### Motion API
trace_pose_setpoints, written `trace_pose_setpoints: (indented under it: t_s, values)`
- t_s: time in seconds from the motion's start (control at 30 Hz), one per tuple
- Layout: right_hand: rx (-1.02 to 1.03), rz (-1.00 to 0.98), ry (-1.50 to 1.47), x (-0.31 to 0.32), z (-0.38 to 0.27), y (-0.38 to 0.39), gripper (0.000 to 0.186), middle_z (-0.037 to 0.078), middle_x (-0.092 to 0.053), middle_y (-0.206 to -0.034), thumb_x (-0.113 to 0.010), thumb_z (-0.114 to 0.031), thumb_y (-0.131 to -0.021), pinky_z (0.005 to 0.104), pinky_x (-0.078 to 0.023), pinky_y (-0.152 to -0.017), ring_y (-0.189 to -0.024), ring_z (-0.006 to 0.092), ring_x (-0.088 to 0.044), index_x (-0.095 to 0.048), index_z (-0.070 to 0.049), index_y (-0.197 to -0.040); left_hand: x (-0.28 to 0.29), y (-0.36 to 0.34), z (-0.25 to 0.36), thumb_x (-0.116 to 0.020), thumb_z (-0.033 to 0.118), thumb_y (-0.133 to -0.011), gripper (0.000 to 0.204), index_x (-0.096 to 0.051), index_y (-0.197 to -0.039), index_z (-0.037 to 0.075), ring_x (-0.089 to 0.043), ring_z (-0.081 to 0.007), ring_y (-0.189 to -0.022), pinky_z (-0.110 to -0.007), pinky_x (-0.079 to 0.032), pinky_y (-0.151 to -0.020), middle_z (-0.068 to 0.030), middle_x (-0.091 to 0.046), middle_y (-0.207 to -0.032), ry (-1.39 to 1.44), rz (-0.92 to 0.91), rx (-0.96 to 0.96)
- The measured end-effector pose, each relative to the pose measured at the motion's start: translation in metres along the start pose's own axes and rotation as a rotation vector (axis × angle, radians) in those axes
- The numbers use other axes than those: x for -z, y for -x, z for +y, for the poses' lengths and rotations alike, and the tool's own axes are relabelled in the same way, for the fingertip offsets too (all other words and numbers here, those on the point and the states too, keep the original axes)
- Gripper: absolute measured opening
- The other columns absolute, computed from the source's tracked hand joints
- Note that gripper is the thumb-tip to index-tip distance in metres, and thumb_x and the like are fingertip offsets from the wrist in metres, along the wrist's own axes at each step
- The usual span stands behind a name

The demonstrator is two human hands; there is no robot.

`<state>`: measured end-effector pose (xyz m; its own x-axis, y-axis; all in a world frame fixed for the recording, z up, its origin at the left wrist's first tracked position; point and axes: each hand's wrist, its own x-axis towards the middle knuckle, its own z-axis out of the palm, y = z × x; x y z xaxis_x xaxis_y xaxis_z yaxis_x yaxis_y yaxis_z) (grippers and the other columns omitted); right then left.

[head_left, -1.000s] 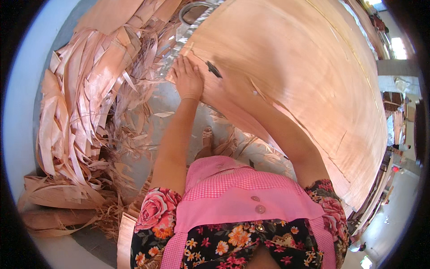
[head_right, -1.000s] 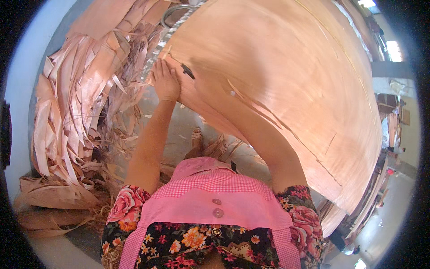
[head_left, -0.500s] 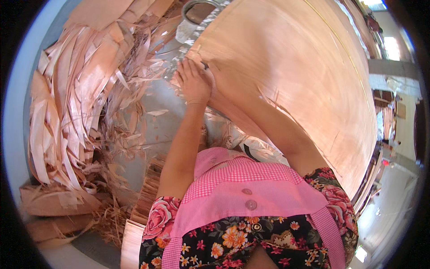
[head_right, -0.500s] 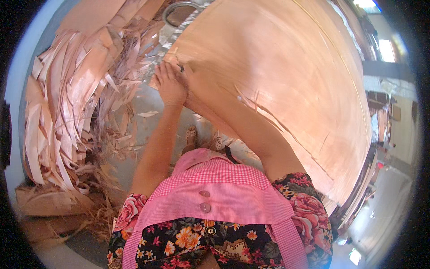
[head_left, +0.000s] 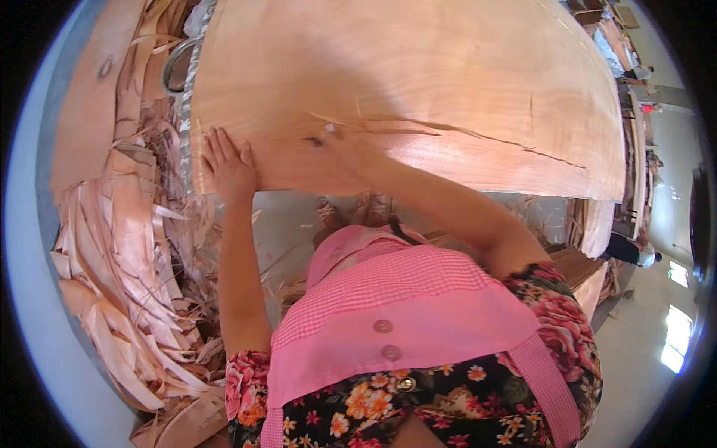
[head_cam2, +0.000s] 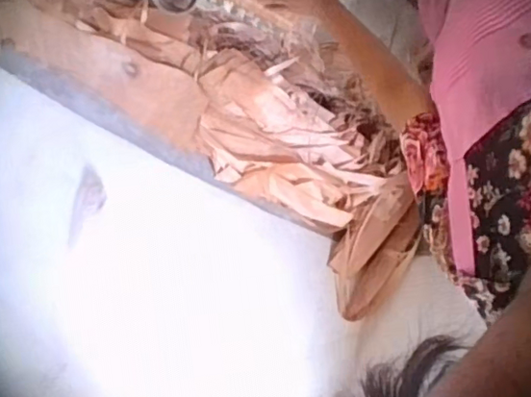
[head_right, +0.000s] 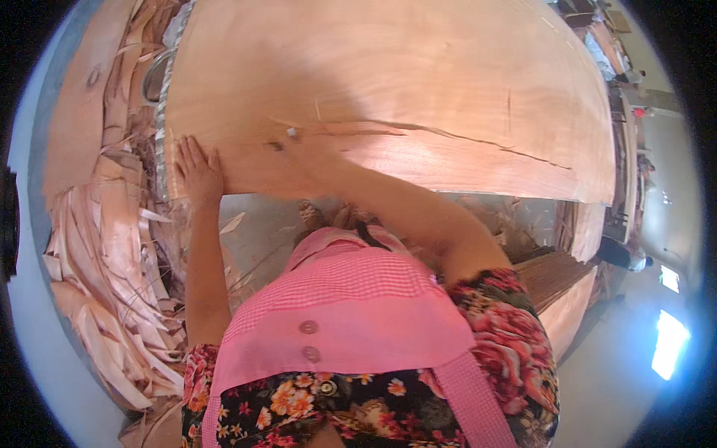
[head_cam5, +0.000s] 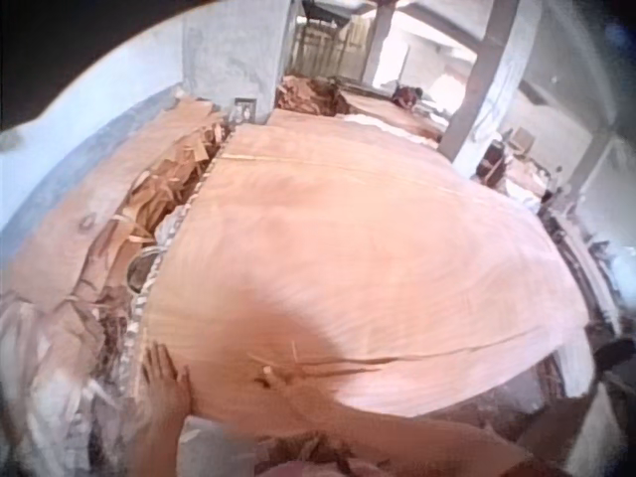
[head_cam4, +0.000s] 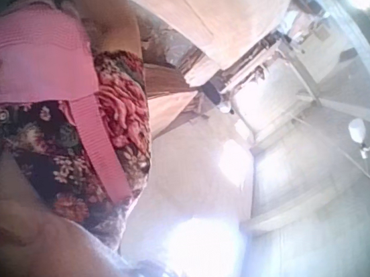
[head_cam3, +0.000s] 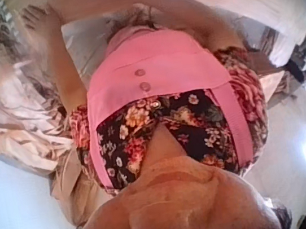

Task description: The person trims sheets of wood veneer using a knife, handling pieces individually from a large stack and occasionally using a long wooden guide to align cuts.

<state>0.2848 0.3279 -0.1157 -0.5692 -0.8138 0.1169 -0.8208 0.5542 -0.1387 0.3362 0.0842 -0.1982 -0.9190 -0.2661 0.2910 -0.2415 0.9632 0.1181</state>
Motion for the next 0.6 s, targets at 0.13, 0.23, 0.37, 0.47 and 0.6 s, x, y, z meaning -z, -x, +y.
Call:
trace_pose_setpoints:
  t_s: [0.13,0.23,0.37,0.47,0.6]
  values:
    - [-0.357,-0.4,-0.001,0.003,0.017,0.027,0.045,0.017,-0.057,-0.086,-0.046,-0.021,-0.082,0.0374,-0.048,-0.052,-0.069,0.0271,-0.061,-0.037,-0.024,-0.126,0.01,0.007,0.045,-0.051,0.026,-0.083,0.064,-0.021,-0.131,-0.005,-0.018,-0.0347,-0.128,-0.051,-0.016,-0.101,-0.0214,-0.023,-0.136,0.392,0.071,0.022]
    - [-0.281,-0.227,-0.005,0.003,0.018,0.033,0.045,0.015,-0.06,-0.075,-0.047,-0.025,-0.082,0.0383,-0.049,-0.048,-0.063,0.0274,-0.062,-0.038,-0.02,-0.126,0.013,0.039,0.125,-0.051,0.032,-0.082,0.07,-0.018,-0.132,-0.002,-0.014,-0.0337,-0.13,-0.051,-0.014,-0.102,-0.0194,-0.018,-0.139,0.358,-0.248,-0.205]
    - [-0.336,-0.357,0.008,0.02,0.055,0.081,0.044,0.016,-0.06,-0.081,-0.047,-0.024,-0.082,0.0383,-0.048,-0.06,-0.074,0.0268,-0.061,-0.04,-0.02,-0.125,0.01,0.046,0.151,-0.049,0.043,-0.08,0.076,-0.017,-0.133,-0.002,-0.011,-0.0326,-0.131,-0.049,-0.008,-0.104,-0.0181,-0.014,-0.141,0.128,-0.111,-0.16]
    - [-0.473,-0.14,-0.512,0.049,0.125,0.168,0.037,0.017,-0.061,-0.091,-0.044,-0.034,-0.085,0.0384,-0.046,-0.076,-0.087,0.0285,-0.059,-0.047,-0.022,-0.12,0.006,0.041,0.15,-0.048,0.046,-0.08,0.077,-0.02,-0.133,-0.002,-0.014,-0.0326,-0.13,-0.05,-0.01,-0.103,-0.0172,-0.016,-0.141,0.151,-0.062,-0.151]
    - [-0.889,-0.289,-0.572,0.048,0.163,0.234,0.031,0.017,-0.06,-0.094,-0.039,-0.033,-0.087,0.0405,-0.045,-0.076,-0.087,0.0307,-0.058,-0.053,-0.024,-0.113,0.003,0.052,0.205,-0.043,0.049,-0.082,0.071,-0.022,-0.135,0.008,-0.014,-0.0317,-0.13,-0.057,-0.006,-0.1,-0.0097,-0.016,-0.142,0.331,-0.014,-0.24]
